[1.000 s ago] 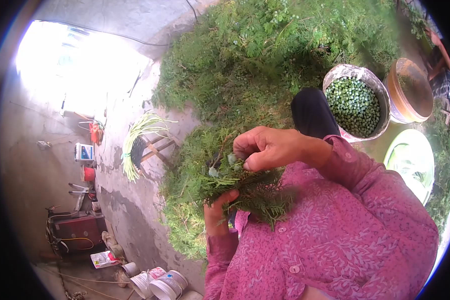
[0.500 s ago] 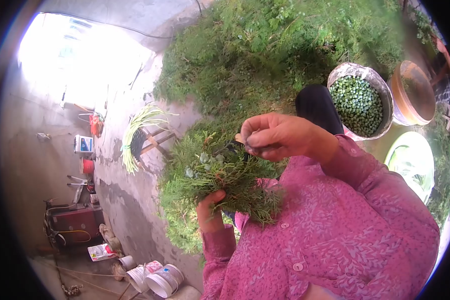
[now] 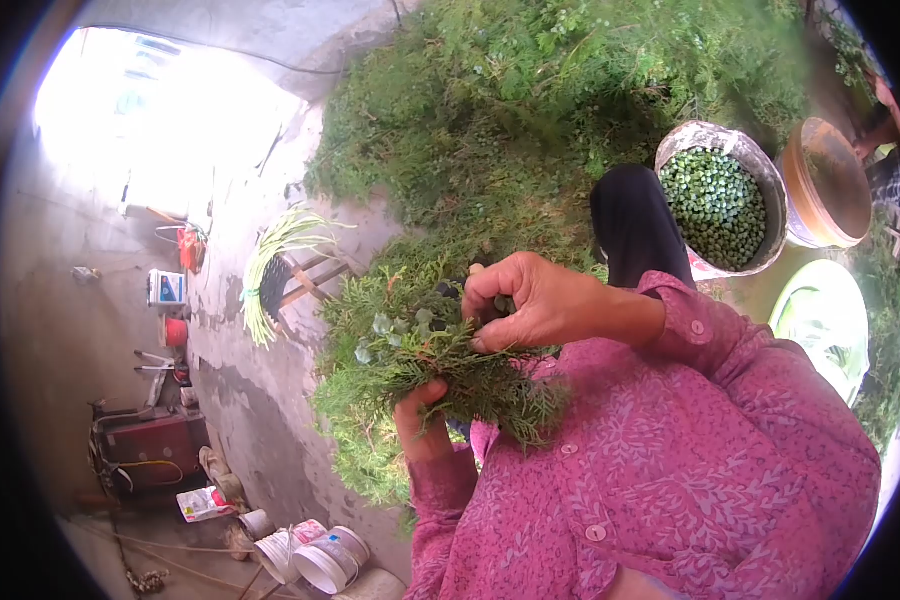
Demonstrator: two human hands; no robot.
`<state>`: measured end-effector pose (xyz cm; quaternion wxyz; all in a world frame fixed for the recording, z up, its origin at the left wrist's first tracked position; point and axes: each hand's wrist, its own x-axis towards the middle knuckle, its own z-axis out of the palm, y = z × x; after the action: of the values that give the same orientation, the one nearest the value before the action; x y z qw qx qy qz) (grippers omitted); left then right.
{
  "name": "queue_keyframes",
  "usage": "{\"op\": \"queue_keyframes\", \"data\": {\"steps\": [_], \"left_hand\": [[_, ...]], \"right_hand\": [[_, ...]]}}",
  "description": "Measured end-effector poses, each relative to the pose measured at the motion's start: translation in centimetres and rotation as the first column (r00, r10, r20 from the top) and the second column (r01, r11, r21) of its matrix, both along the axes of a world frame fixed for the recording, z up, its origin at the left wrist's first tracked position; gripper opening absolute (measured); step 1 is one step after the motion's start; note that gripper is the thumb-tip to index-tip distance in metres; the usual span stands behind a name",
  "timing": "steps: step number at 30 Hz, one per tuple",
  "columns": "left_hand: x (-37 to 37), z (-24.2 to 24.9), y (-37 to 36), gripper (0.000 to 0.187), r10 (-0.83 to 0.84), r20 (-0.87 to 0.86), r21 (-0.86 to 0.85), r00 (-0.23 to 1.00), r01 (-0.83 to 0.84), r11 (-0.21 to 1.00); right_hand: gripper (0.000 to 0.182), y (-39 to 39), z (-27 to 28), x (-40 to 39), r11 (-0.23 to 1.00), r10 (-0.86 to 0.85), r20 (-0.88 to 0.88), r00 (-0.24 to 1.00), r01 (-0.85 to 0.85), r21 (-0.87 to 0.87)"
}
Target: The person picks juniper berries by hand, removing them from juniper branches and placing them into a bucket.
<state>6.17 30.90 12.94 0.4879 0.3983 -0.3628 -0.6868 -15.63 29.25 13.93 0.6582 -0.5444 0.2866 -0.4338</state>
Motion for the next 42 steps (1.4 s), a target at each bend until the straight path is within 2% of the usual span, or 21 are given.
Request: {"op": "queue_keyframes", "data": {"steps": [4, 5, 6, 7, 9, 10, 12, 13, 15, 22, 24, 25, 27, 31, 33, 34, 36, 37, 39, 40, 42], "left_hand": [[0.1, 0.1, 0.1, 0.061, -0.024, 0.009, 0.008, 1.0, 0.024, 1.0], [-0.1, 0.2, 0.2, 0.061, -0.009, 0.004, 0.025, 1.0, 0.008, 1.0], [-0.3, 0.3, 0.3, 0.061, 0.006, -0.002, 0.042, 1.0, -0.005, 0.999], [-0.4, 0.3, 0.2, 0.061, 0.003, -0.002, 0.042, 1.0, -0.003, 0.999], [-0.4, 0.2, 0.1, 0.061, -0.011, 0.033, 0.045, 0.999, 0.01, 0.999], [-0.4, 0.2, 0.1, 0.061, -0.016, 0.051, 0.046, 0.999, 0.014, 0.999], [-0.1, -0.2, 0.1, 0.061, -0.023, 0.088, 0.052, 0.996, 0.019, 0.998], [0.2, -0.3, 0.1, 0.061, -0.026, 0.107, 0.055, 0.994, 0.02, 0.998], [0.8, -0.8, -0.1, 0.061, -0.033, 0.144, 0.059, 0.989, 0.024, 0.998], [0.5, -0.1, -0.1, 0.061, -0.044, 0.115, 0.067, 0.992, 0.037, 0.997], [0.5, 0.0, -0.1, 0.062, -0.047, 0.106, 0.069, 0.993, 0.04, 0.997], [0.6, 0.0, -0.1, 0.062, -0.05, 0.102, 0.069, 0.994, 0.043, 0.997], [0.6, 0.0, 0.0, 0.062, -0.055, 0.093, 0.072, 0.994, 0.049, 0.996], [0.8, -0.6, 0.3, 0.06, -0.052, 0.131, 0.033, 0.99, 0.048, 0.998], [1.2, -0.7, 1.3, 0.06, -0.057, 0.11, 0.031, 0.992, 0.054, 0.998], [0.9, -0.8, 0.3, 0.06, -0.059, 0.1, 0.03, 0.993, 0.056, 0.998], [1.3, -0.5, 1.3, 0.06, -0.063, 0.08, 0.029, 0.995, 0.061, 0.998], [0.8, -0.8, -0.4, 0.06, -0.066, 0.069, 0.03, 0.995, 0.064, 0.998], [2.4, -1.1, 2.0, 0.06, -0.072, 0.048, 0.03, 0.996, 0.07, 0.997], [2.5, -1.3, 2.3, 0.06, -0.073, 0.036, 0.03, 0.997, 0.072, 0.997], [1.5, -1.6, 1.6, 0.06, -0.076, 0.011, 0.028, 0.997, 0.076, 0.997]], "right_hand": [[0.019, 0.2, 2.0, -0.4, 0.987, -0.145, -0.071, 0.987, 0.14, -0.074], [0.019, 0.1, 2.3, -0.4, 0.973, -0.174, -0.172, 0.97, 0.142, -0.181], [0.019, 0.0, 2.5, -0.5, 0.949, -0.212, -0.268, 0.94, 0.133, -0.285], [0.019, -0.2, 2.2, -0.3, 0.949, -0.215, -0.268, 0.939, 0.136, -0.285], [0.031, -0.7, 1.0, 0.1, 0.877, -0.198, -0.363, 0.911, -0.001, -0.481], [0.031, -0.7, 0.7, 0.2, 0.877, -0.199, -0.363, 0.91, 0.0, -0.481], [0.029, -0.6, 0.5, 0.4, 0.929, -0.195, -0.235, 0.952, 0.102, -0.356], [0.029, -0.6, 0.4, 0.4, 0.93, -0.192, -0.233, 0.953, 0.101, -0.355], [0.027, -0.6, 0.3, 0.4, 0.98, -0.11, -0.177, 0.978, 0.076, -0.185], [0.029, -1.3, -0.8, 1.1, 0.965, -0.08, -0.151, 0.985, 0.039, -0.26], [0.029, -1.5, -0.6, 0.7, 0.969, 0.049, -0.18, 0.983, -0.09, -0.231], [0.029, -1.3, -0.3, 0.5, 0.969, 0.05, -0.179, 0.983, -0.091, -0.231], [0.019, -1.0, 0.3, 0.2, 0.984, 0.155, -0.082, 0.985, -0.161, -0.072], [0.017, -0.6, -0.4, 0.6, 0.988, 0.138, -0.137, 0.981, -0.146, -0.053], [0.019, -0.5, -1.1, 1.1, 0.998, 0.061, 0.208, 0.976, -0.056, -0.028], [0.019, -0.4, -1.1, 0.8, 0.998, 0.063, 0.208, 0.976, -0.058, -0.031], [0.019, 0.2, -0.2, -0.3, 0.923, 0.128, 0.359, 0.925, -0.243, 0.298], [0.019, 0.5, 0.2, -0.8, 0.923, 0.128, 0.359, 0.924, -0.244, 0.298], [0.017, 1.0, 0.8, -1.5, 0.926, 0.1, 0.214, 0.972, -0.169, 0.337], [0.017, 1.2, 0.5, -1.7, 0.926, 0.102, 0.213, 0.972, -0.171, 0.336], [0.014, 1.5, -0.2, -2.2, 0.974, -0.012, 0.107, 0.994, -0.013, 0.225]]}}
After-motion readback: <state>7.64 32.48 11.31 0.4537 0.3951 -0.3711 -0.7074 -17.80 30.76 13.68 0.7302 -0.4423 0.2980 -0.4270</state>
